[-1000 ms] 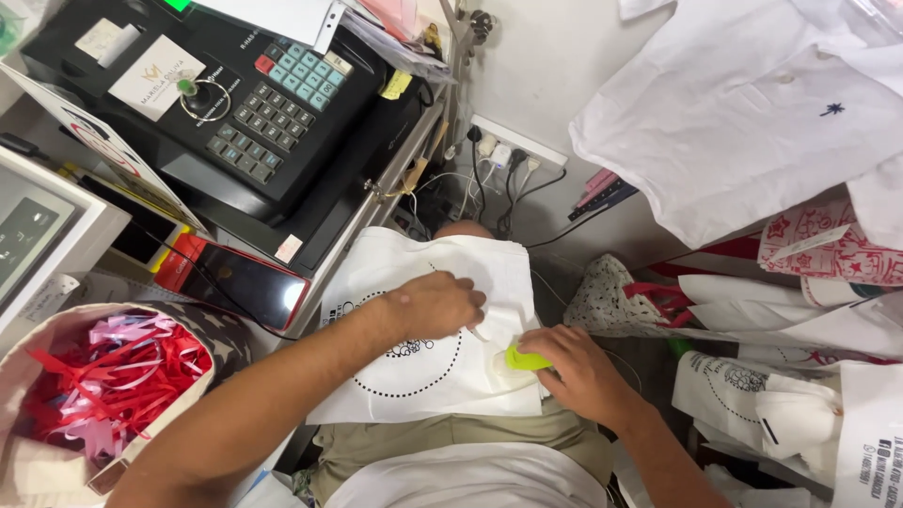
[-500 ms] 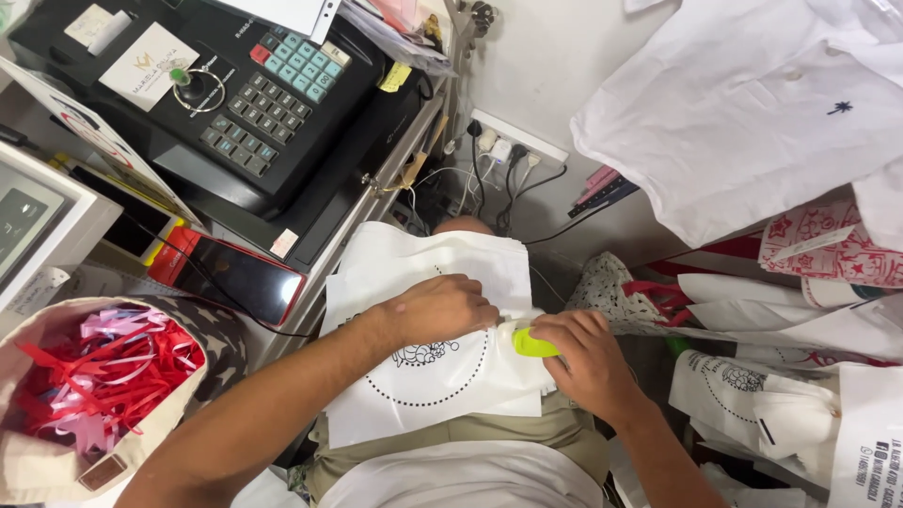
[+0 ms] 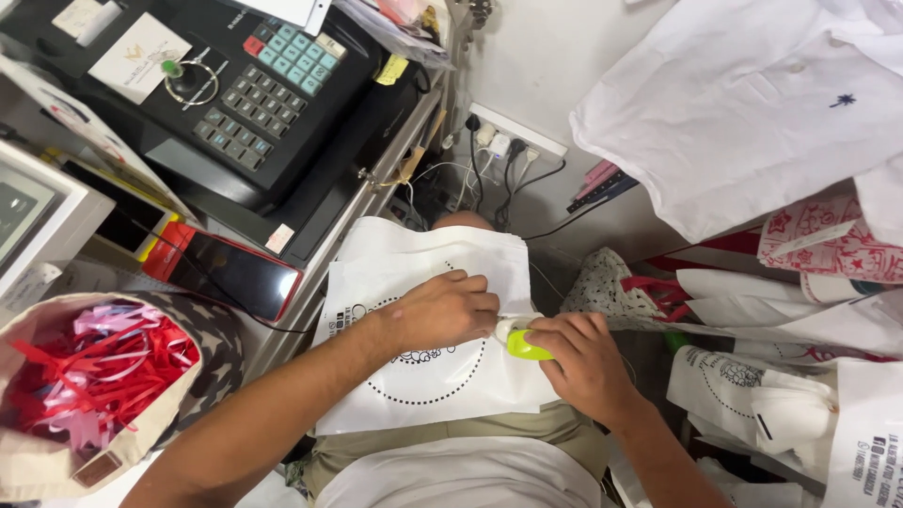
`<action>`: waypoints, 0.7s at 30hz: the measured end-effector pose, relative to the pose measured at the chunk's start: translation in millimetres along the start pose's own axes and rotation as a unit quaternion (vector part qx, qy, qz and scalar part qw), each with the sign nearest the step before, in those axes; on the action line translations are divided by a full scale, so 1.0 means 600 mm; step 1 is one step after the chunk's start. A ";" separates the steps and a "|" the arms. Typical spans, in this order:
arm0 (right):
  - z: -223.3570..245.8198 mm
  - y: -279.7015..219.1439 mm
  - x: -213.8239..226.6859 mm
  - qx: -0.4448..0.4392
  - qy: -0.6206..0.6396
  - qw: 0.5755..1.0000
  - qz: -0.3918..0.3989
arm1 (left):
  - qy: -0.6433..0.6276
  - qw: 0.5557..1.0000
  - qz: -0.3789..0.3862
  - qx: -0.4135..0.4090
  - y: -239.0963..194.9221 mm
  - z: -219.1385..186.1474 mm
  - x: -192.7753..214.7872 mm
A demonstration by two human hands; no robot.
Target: Attaching small decorative pink bows to white gift bags using a handheld tagging tool at a retail counter.
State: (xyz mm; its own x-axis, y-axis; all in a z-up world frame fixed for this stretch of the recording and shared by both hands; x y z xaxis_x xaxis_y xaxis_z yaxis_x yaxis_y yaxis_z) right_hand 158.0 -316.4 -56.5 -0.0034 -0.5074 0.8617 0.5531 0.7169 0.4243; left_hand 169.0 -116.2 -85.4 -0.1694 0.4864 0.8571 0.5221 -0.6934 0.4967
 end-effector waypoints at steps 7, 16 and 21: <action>0.035 0.044 0.020 0.065 0.028 0.996 0.047 | -0.067 0.986 0.118 0.095 0.016 0.009 -0.014; 0.016 0.047 0.000 0.075 0.102 0.989 0.074 | -0.218 0.923 0.247 0.200 0.011 0.030 -0.034; 0.033 0.027 -0.018 0.074 0.084 0.993 0.036 | -0.297 0.899 0.195 0.257 -0.013 0.017 -0.031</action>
Point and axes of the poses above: each hand's wrist, its own y-axis towards the middle knuckle, its own x-axis out of the back of the hand, z = x × y, the point moved 10 cm from there along y, towards the middle knuckle, and after that the axes turned 6 degrees about -z, right-handed, at the moved point
